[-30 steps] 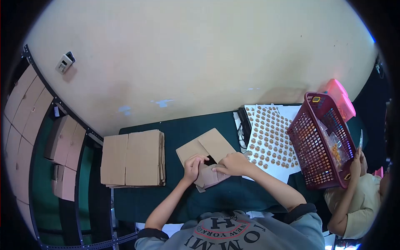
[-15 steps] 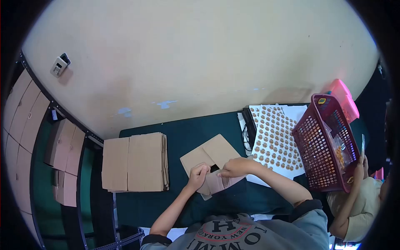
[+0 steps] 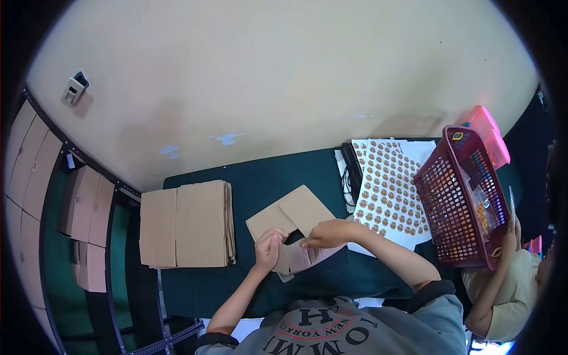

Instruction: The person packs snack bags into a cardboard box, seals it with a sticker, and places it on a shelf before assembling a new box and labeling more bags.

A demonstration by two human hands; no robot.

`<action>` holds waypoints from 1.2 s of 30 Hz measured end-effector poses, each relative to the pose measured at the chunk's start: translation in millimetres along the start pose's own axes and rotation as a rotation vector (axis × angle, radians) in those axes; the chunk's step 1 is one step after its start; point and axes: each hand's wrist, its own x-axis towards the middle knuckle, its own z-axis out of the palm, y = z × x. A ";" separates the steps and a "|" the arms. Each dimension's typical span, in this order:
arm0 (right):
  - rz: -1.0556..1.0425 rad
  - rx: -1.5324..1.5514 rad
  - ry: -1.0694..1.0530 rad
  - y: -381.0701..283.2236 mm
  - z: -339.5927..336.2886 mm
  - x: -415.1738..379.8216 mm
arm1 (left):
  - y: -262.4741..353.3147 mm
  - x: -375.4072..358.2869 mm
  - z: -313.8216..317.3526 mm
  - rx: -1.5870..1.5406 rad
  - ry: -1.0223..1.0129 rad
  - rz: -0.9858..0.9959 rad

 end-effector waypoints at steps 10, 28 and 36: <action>0.106 -0.088 0.028 1.4 0.9 4.8 | 8.2 1.9 10.4 0.088 0.031 0.099; -0.152 -0.294 0.626 -26.3 49.0 14.4 | -7.6 30.7 -5.8 0.606 -0.284 -0.443; 0.086 -0.222 0.336 -40.3 42.8 19.2 | -42.3 40.7 5.4 0.743 -0.482 -0.708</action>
